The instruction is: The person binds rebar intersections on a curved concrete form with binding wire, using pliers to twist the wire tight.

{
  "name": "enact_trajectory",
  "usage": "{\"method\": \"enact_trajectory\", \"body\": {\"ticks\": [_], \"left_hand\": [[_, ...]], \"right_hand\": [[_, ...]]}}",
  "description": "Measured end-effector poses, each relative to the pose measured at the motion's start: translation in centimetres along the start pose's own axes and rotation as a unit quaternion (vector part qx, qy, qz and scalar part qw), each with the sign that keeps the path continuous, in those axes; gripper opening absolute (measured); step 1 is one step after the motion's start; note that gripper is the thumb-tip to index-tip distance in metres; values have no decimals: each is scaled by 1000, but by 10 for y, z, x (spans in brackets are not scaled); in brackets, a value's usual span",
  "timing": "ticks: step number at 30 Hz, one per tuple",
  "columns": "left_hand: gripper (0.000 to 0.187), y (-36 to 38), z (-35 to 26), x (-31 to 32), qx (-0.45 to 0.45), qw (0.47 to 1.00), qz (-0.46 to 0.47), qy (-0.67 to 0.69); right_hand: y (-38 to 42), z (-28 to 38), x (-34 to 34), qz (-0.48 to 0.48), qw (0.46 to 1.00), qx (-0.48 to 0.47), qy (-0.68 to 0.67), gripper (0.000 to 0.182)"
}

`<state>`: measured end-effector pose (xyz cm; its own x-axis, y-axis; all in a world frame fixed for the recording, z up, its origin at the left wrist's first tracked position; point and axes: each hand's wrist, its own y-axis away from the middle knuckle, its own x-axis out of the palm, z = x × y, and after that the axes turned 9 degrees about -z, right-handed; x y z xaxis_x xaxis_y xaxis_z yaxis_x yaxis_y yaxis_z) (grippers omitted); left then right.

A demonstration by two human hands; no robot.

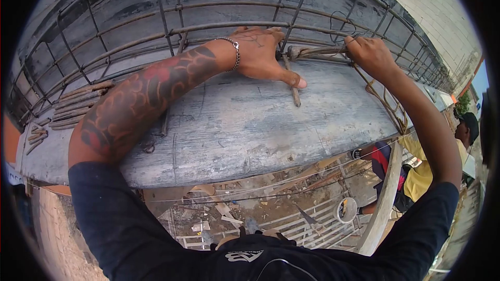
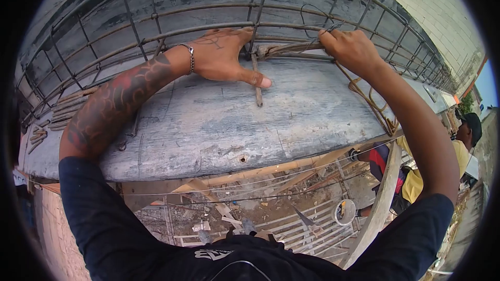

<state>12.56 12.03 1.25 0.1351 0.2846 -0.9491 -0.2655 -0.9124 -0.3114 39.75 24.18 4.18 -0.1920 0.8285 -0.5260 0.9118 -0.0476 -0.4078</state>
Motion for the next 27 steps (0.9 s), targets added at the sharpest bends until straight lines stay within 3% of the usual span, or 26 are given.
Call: {"method": "enact_trajectory", "body": {"ticks": [4, 6, 8, 10, 15, 17, 18, 20, 23, 27], "left_hand": [[123, 0, 1, -2, -2, 1000, 2, 17], [124, -1, 1, -4, 0, 999, 20, 35], [125, 0, -2, -9, -5, 998, 39, 43], [126, 0, -3, -10, -9, 997, 55, 47], [127, 0, 0, -10, -5, 998, 47, 49], [127, 0, 4, -8, -5, 997, 44, 66], [128, 1, 4, -8, -6, 996, 40, 82], [128, 1, 4, -8, 1, 996, 48, 72], [127, 3, 5, -9, 0, 997, 52, 54], [126, 3, 3, -10, 3, 998, 52, 35]], "right_hand": [[-5, 6, -32, 78, 990, 50, -103, 22], [-4, 4, -54, 112, 957, 84, -252, 32], [-20, 5, -78, 139, 948, 96, -270, 32], [-43, 6, -95, 308, 858, 261, -316, 32], [-49, -3, -89, 323, 897, 175, -247, 35], [-55, 2, -102, 422, 778, 307, -350, 39], [-55, -1, -101, 424, 777, 306, -350, 39], [-57, -9, -98, 448, 713, 320, -435, 42], [-69, -18, -97, 455, 738, 276, -416, 44], [-80, -29, -90, 469, 725, 255, -436, 45]]}}
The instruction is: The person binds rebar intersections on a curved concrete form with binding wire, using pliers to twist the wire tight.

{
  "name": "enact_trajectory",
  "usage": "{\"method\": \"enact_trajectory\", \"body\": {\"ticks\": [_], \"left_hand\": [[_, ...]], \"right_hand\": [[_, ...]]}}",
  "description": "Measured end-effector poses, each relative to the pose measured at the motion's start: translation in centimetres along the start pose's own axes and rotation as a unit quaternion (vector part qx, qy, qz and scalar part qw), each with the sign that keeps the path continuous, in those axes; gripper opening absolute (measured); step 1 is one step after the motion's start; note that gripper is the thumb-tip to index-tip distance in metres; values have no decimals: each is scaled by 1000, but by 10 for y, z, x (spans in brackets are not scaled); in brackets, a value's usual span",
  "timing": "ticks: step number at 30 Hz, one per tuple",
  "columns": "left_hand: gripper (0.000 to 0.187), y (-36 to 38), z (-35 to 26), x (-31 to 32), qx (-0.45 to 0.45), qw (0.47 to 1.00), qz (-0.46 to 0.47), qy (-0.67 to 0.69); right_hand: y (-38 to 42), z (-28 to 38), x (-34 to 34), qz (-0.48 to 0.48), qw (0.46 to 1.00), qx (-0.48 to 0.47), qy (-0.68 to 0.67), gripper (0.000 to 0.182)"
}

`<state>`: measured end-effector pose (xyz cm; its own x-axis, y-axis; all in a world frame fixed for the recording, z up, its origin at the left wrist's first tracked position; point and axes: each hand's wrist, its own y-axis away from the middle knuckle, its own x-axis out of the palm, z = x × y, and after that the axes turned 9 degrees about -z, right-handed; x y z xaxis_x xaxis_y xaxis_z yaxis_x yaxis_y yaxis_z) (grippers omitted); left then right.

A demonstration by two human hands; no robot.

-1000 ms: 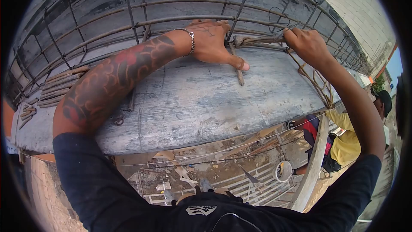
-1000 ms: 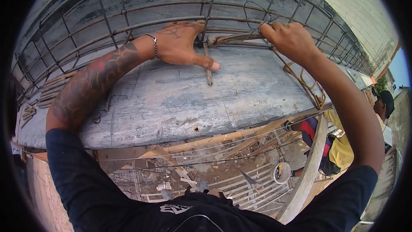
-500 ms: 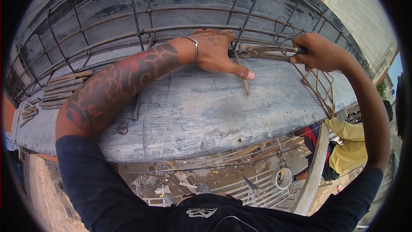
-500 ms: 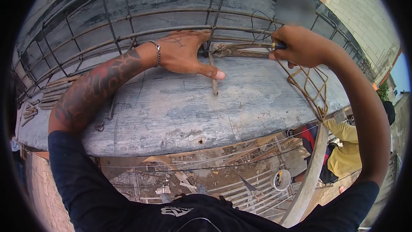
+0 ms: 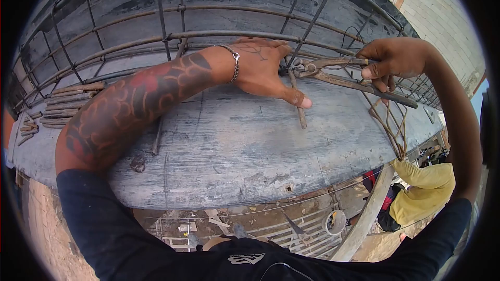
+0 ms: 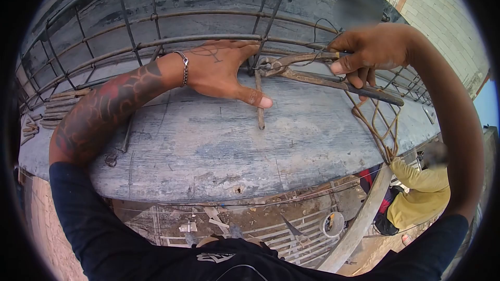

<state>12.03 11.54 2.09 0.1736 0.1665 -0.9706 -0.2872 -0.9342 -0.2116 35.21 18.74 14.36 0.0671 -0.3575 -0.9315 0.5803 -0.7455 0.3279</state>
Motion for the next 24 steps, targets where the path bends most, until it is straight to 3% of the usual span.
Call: {"method": "enact_trajectory", "body": {"ticks": [3, 5, 6, 9, 12, 16, 18, 19, 21, 24], "left_hand": [[125, -1, 1, 2, -1, 1000, 2, 11], [125, -2, 2, 3, 3, 1000, -10, -2], [126, -1, 2, 4, 10, 1000, -19, -20], [126, -2, 2, 6, 3, 999, -23, -26], [126, -1, 2, 5, -2, 999, -23, -27], [126, -2, 2, 3, 17, 999, -40, -27], [125, -1, -1, 0, 4, 1000, -15, -18], [125, -1, -1, 0, 7, 1000, -14, -17], [126, -3, -2, -2, -1, 1000, 11, 5], [127, -2, 1, 6, 9, 999, -32, -1]], "right_hand": [[-6, -4, -2, 3, 999, -41, 34, 40], [-6, -8, -1, 13, 985, -128, 113, 30], [-2, 0, 4, -11, 989, -91, 115, 28], [4, 11, 16, -65, 974, -108, 190, 25], [1, 12, 23, -51, 974, -76, 206, 17], [4, 9, 42, -92, 981, -45, 163, 10], [2, 4, 55, -230, 886, -124, 383, 13], [3, 2, 64, -230, 887, -121, 382, 13], [9, -2, 80, -308, 804, -111, 496, 20], [10, -7, 83, -324, 772, -115, 535, 25]]}}
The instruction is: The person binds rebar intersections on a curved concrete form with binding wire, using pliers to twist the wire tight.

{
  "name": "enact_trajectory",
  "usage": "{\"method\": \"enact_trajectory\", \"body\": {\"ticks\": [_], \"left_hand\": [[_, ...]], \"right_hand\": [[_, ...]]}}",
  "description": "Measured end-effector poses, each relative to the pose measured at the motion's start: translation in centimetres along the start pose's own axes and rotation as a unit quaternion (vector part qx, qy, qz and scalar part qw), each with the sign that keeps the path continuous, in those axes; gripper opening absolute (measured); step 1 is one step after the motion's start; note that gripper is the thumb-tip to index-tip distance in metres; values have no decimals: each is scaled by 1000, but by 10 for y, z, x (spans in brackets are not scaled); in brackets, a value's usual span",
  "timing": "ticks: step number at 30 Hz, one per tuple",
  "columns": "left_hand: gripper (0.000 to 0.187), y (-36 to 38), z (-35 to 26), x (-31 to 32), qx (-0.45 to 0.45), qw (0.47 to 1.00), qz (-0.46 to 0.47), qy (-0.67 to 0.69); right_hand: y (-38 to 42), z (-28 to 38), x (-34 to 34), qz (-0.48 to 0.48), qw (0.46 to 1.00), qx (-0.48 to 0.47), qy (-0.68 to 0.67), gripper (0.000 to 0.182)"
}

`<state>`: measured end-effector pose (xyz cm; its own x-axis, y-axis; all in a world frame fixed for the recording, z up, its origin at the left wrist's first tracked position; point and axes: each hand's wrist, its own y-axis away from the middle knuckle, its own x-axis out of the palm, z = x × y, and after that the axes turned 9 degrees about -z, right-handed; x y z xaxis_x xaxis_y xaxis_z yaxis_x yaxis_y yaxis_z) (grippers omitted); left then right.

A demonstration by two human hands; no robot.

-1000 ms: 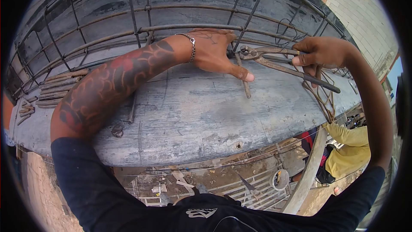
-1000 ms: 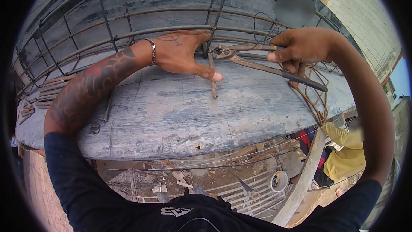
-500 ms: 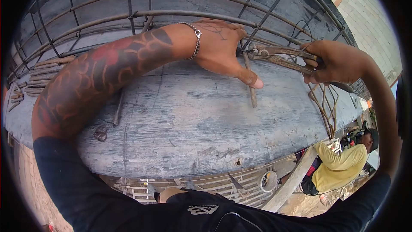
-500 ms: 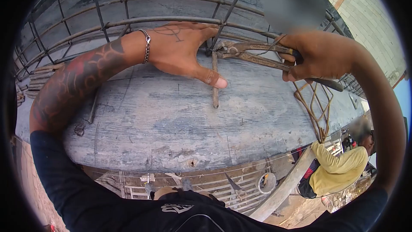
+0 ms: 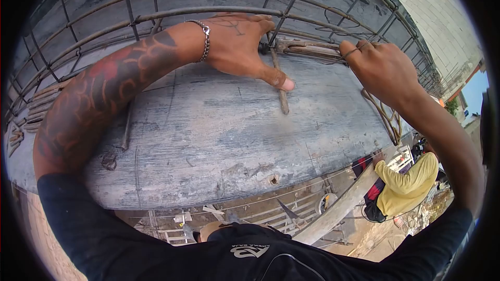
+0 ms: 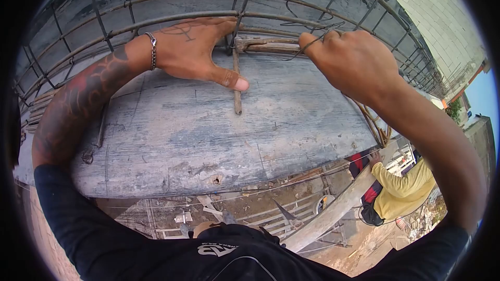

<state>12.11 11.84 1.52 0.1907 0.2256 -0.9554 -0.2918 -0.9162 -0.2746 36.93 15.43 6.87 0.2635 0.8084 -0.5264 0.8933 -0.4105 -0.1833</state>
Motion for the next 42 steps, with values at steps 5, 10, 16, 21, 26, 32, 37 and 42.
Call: {"method": "enact_trajectory", "body": {"ticks": [5, 10, 16, 21, 26, 32, 37, 42], "left_hand": [[127, -1, 1, -1, 10, 999, 3, -33], [99, 17, -44, -18, -31, 994, 11, -105], [39, -11, -82, -24, 132, 921, -359, -76], [46, -52, -67, 15, 137, 878, -413, -201], [35, -49, -78, 7, 71, 954, -262, -129], [40, -53, -83, -11, 86, 958, -156, -226], [42, -59, -74, -6, 105, 949, -158, -252], [39, -66, -64, 12, 121, 920, -231, -292]], "right_hand": [[-3, -1, 5, -33, 999, -15, 30, 27], [1, 6, 9, -54, 997, 16, 54, 24], [1, 3, 9, -75, 997, 29, 3, 20], [-3, -10, 17, -178, 984, -16, 18, 11], [-2, -41, 13, -183, 972, -32, -142, 15], [1, -51, 22, -95, 974, 5, -206, 33], [0, -42, 16, -89, 978, 4, -191, 32], [2, -50, 10, -115, 969, -29, -216, 28]]}}
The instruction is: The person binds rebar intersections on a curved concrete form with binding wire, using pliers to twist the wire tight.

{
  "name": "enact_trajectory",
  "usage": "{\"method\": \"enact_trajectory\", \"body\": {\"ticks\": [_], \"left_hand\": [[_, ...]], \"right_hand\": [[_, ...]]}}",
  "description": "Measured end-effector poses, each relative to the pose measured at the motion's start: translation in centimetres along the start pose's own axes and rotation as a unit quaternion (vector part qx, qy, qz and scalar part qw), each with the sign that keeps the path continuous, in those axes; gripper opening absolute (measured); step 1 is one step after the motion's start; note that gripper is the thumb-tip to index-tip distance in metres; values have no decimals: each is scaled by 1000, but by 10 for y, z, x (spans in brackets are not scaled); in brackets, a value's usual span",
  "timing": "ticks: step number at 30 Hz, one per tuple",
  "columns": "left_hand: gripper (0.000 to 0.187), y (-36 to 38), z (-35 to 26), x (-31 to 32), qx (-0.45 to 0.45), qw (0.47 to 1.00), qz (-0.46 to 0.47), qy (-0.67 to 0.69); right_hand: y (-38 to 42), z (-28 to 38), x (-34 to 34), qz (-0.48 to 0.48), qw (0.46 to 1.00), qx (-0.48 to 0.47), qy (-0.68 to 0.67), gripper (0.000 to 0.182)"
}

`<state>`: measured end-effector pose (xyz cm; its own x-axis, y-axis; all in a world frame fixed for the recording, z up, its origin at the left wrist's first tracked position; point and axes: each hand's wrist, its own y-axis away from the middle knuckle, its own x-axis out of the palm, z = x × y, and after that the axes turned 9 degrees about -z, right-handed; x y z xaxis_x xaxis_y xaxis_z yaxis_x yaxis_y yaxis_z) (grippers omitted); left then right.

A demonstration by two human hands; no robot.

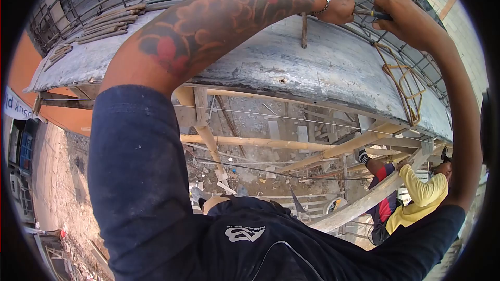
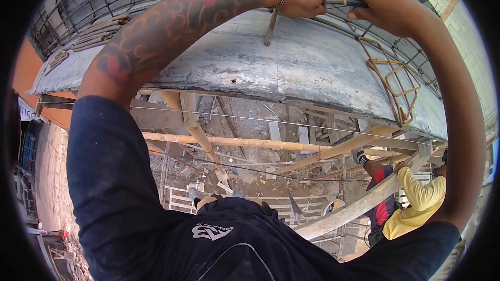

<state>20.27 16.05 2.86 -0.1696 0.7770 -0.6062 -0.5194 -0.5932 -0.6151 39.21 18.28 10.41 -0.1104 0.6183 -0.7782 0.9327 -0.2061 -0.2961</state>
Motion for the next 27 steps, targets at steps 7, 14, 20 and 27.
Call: {"method": "enact_trajectory", "body": {"ticks": [7, 14, 20, 27], "left_hand": [[32, 14, -7, -1, -6, 996, -78, -46], [45, 22, -9, -82, -3, 987, 160, -2], [71, 0, 12, -73, -66, 964, 26, 257], [66, -51, 12, -28, -165, 942, 43, 289]], "right_hand": [[3, 0, -5, 5, 995, 93, 30, 29], [27, 27, 10, -79, 968, 131, 198, 14], [39, 24, 32, -119, 970, 135, 162, 11], [40, 22, 35, -105, 973, 152, 135, 13]]}}
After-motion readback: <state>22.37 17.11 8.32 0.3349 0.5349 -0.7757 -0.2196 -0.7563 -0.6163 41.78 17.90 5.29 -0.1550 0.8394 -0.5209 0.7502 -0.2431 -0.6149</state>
